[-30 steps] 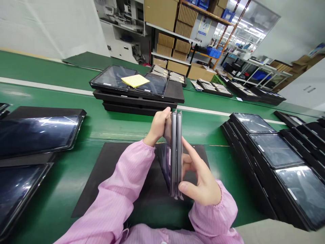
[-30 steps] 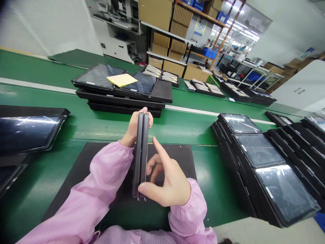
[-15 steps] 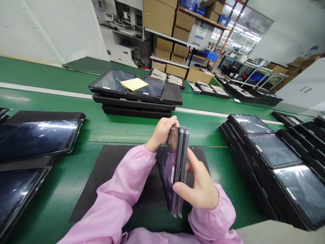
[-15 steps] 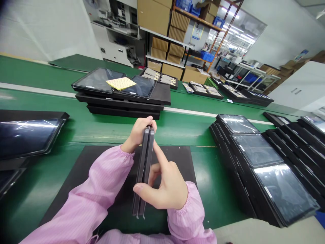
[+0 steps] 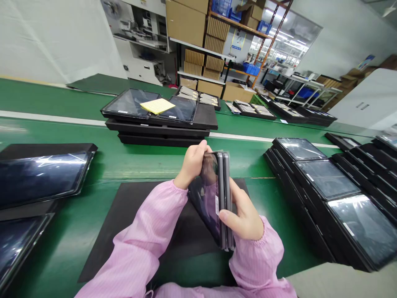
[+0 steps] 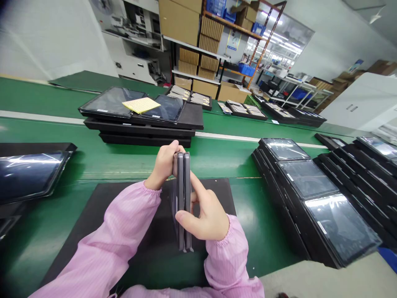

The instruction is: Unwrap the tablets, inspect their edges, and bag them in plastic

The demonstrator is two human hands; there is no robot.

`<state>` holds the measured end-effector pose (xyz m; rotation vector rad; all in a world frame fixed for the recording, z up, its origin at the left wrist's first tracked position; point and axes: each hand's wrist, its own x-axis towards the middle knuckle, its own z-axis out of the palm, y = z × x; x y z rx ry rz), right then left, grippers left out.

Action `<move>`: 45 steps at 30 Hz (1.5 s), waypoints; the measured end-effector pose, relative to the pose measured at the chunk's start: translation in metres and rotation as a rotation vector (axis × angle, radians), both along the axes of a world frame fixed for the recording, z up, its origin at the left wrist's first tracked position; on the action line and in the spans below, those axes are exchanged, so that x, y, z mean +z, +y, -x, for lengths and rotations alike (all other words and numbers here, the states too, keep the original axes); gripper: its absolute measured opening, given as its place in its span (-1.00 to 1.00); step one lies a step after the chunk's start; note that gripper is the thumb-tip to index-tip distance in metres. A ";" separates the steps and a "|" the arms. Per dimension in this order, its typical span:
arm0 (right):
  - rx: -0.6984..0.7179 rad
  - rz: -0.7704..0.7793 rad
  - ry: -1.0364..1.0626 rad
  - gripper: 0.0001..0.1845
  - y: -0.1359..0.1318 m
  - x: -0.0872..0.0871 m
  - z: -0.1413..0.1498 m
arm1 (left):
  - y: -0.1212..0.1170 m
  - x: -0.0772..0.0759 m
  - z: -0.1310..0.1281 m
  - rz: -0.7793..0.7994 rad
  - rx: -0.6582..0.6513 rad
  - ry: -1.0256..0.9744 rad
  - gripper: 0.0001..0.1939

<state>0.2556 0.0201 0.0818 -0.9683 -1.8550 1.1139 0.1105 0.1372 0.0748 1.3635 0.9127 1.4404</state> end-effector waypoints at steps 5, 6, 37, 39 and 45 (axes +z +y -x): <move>-0.054 -0.041 -0.018 -0.16 0.009 -0.003 -0.008 | 0.000 -0.001 0.001 -0.018 0.078 0.013 -0.37; -0.069 -0.037 -0.004 -0.17 0.009 -0.002 -0.009 | -0.001 -0.001 0.002 -0.024 0.106 0.022 -0.39; -0.307 0.096 0.287 -0.48 0.028 -0.018 -0.003 | -0.011 0.022 0.014 0.231 0.280 0.657 -0.46; -0.328 0.095 0.282 -0.47 0.029 -0.019 -0.001 | -0.013 0.023 0.015 0.231 0.298 0.663 -0.47; -0.394 0.078 0.253 -0.45 0.030 -0.016 -0.002 | -0.012 0.022 0.015 0.205 0.276 0.646 -0.47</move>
